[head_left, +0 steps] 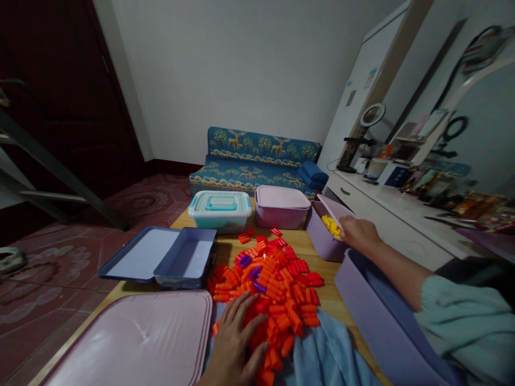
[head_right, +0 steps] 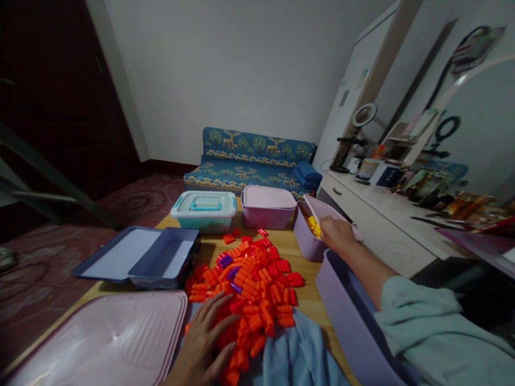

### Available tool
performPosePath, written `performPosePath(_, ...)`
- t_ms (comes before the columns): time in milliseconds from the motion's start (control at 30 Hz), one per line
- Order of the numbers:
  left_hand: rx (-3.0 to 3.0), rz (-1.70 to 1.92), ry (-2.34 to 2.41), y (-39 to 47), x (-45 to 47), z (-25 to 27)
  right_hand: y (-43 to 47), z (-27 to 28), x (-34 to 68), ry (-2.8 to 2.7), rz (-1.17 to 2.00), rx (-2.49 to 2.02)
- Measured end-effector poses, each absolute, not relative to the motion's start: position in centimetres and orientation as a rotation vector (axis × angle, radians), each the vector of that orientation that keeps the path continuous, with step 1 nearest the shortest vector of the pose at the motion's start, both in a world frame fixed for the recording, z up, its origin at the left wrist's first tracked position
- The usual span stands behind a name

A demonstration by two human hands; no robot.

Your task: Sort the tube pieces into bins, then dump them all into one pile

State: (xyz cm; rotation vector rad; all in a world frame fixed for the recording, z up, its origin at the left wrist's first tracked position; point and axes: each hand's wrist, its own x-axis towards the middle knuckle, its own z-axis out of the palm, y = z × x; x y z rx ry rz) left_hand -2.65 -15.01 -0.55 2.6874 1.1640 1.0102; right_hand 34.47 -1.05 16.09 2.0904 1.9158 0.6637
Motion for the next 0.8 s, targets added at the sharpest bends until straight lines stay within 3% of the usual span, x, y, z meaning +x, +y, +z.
performPosePath(800, 2.71, 1.018, 1.164, -15.0, -2.6, -0.2, -2.9, 19.3, 37.2, 1.874, 1.044, 2.361)
